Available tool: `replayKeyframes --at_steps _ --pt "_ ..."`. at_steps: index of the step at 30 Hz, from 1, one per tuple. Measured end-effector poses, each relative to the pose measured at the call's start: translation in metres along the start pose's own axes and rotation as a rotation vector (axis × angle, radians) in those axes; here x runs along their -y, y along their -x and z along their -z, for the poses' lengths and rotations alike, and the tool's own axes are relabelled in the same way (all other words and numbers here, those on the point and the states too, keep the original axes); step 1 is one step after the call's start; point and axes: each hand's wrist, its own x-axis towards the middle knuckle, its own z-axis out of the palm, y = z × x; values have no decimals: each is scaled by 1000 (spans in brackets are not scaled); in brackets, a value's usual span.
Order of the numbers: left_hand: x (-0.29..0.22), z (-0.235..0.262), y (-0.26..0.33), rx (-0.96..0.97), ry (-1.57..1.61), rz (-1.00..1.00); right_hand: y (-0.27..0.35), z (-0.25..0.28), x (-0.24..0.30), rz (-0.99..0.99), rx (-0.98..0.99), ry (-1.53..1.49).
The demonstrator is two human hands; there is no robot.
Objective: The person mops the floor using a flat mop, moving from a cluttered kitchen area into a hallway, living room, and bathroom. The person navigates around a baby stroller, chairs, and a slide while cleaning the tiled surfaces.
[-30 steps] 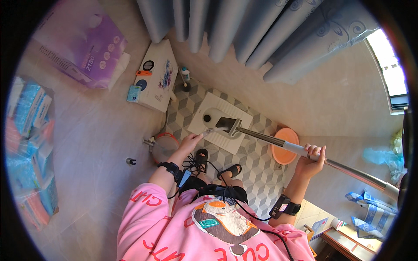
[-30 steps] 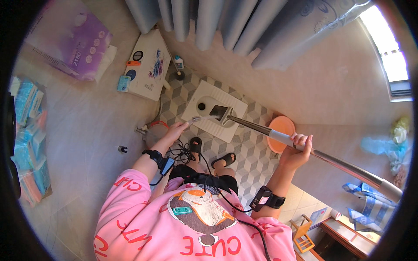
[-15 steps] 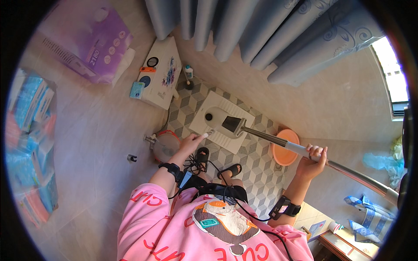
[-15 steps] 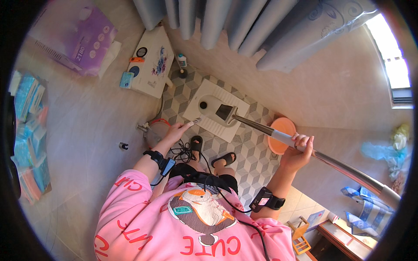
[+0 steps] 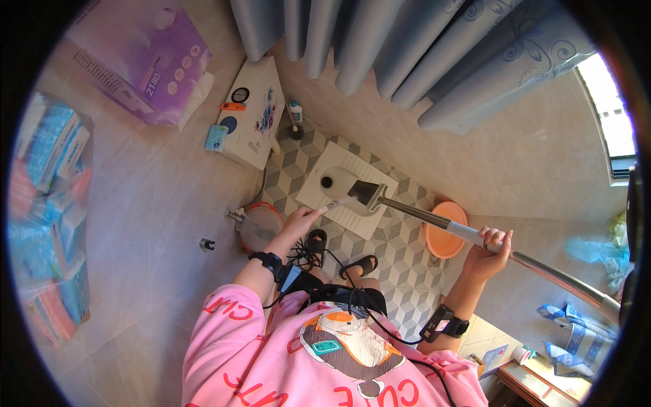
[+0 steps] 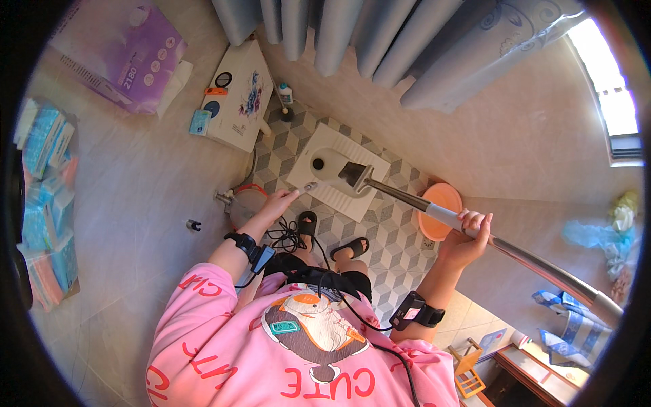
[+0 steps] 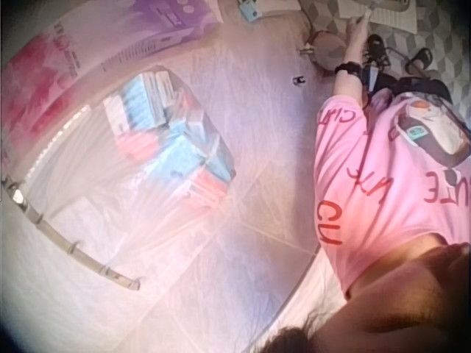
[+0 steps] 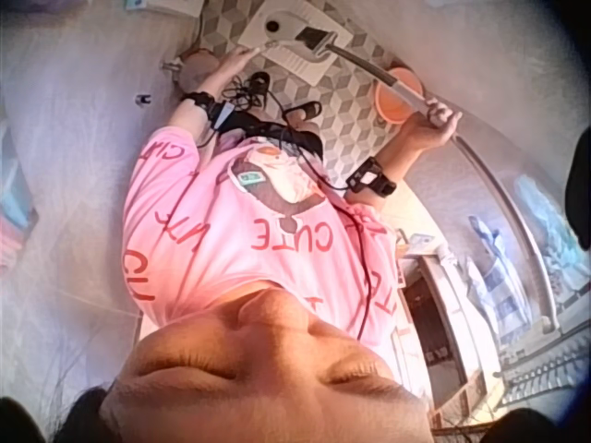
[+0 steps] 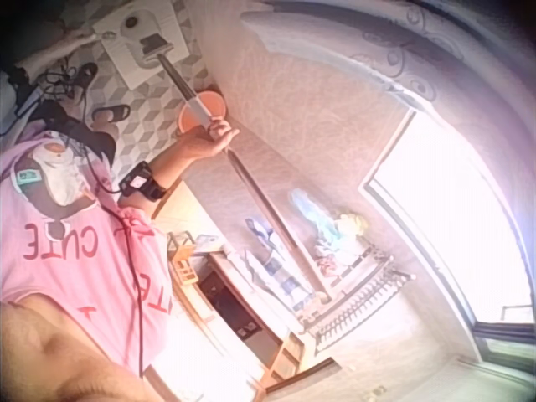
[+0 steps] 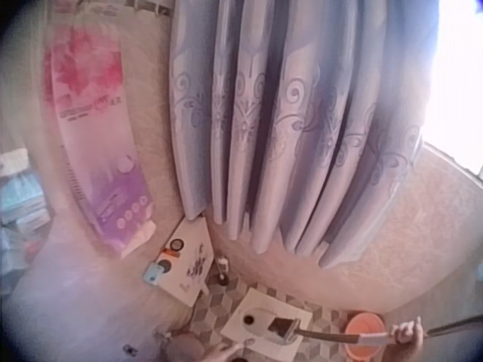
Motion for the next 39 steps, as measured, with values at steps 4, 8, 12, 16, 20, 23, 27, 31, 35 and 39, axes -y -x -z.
replayKeyframes --at_steps 4,8,12,16,20,23,27,31,35,39 --pt "0 4 0 -37 -37 17 1 -1 1 0 17 -7" --pt "-9 6 5 2 -22 -33 1 -3 1 -5 16 -10" --pt "-26 4 10 67 99 -71 2 -6 2 -11 25 -14" --pt "-34 1 8 54 102 -74 3 -9 2 -20 42 -28" --pt "-28 -2 -2 32 107 -64 3 -9 2 -15 41 -17" --pt "-17 -2 -11 -4 104 -59 3 -9 1 -17 38 -27" --pt "-1 4 -18 -81 45 -32 3 -12 2 -22 17 -23" --pt "10 10 -18 -114 19 -25 4 -16 3 -19 31 -26" --pt "11 12 -15 -129 2 -17 3 -15 2 -17 40 -23" --pt "8 14 -6 -161 37 -112 2 -11 1 -11 42 -24"
